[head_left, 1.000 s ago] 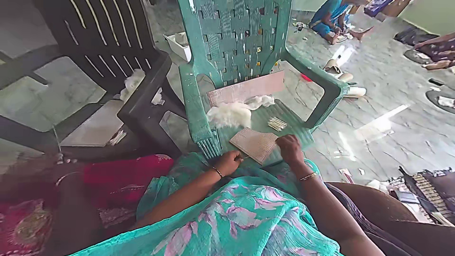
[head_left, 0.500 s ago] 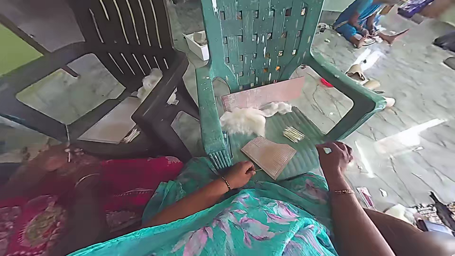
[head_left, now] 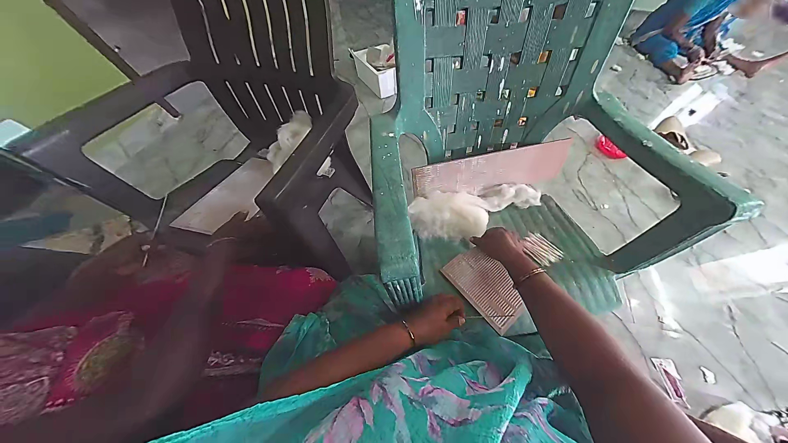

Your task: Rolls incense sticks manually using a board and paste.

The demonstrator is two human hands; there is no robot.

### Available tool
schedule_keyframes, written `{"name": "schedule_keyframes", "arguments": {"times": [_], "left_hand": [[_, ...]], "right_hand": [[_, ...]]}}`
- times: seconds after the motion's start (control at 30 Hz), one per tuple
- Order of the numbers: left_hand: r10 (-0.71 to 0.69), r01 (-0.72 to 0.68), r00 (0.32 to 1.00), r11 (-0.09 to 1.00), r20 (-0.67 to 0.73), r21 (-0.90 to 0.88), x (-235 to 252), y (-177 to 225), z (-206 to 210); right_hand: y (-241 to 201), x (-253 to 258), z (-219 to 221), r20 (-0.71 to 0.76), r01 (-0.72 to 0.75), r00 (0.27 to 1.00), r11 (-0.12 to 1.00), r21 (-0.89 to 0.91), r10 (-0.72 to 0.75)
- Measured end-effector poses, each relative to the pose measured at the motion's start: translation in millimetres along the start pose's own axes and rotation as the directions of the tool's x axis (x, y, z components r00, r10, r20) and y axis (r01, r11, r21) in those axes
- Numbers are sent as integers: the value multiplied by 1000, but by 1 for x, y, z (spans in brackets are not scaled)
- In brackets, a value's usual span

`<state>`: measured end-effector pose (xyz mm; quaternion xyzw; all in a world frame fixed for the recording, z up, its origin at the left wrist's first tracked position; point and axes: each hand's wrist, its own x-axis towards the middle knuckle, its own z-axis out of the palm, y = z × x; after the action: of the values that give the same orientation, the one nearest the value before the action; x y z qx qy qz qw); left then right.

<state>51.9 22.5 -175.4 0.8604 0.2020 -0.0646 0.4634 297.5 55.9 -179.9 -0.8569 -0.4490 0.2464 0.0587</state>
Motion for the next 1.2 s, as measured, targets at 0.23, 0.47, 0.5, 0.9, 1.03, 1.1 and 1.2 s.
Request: {"name": "schedule_keyframes", "arguments": {"times": [0.23, 0.47, 0.5, 0.9, 1.03, 1.1, 1.2], "left_hand": [[3, -2, 1000, 1000, -6, 11, 2, -2, 3], [-23, 23, 1000, 999, -15, 30, 3, -1, 4], [-25, 25, 999, 999, -23, 26, 3, -1, 5], [-19, 21, 999, 998, -37, 60, 4, 1, 7], [-8, 10, 999, 999, -40, 47, 4, 1, 7], [-20, 22, 999, 999, -33, 41, 4, 2, 7], [-12, 13, 999, 999, -37, 44, 3, 1, 7]], "right_hand": [[28, -19, -8, -109, 59, 994, 784, 618, 11], [47, -37, -23, -6, -10, 996, 172, 985, 92], [48, -40, -23, -10, -5, 995, 149, 989, 101], [24, -24, -12, -164, 141, 981, 960, 242, -103], [11, -6, -3, -40, 53, 998, 991, 121, -48], [7, 2, 0, -1, 28, 1000, 994, 105, -28], [9, 5, 0, -2, 31, 1000, 977, 212, -31]]}}
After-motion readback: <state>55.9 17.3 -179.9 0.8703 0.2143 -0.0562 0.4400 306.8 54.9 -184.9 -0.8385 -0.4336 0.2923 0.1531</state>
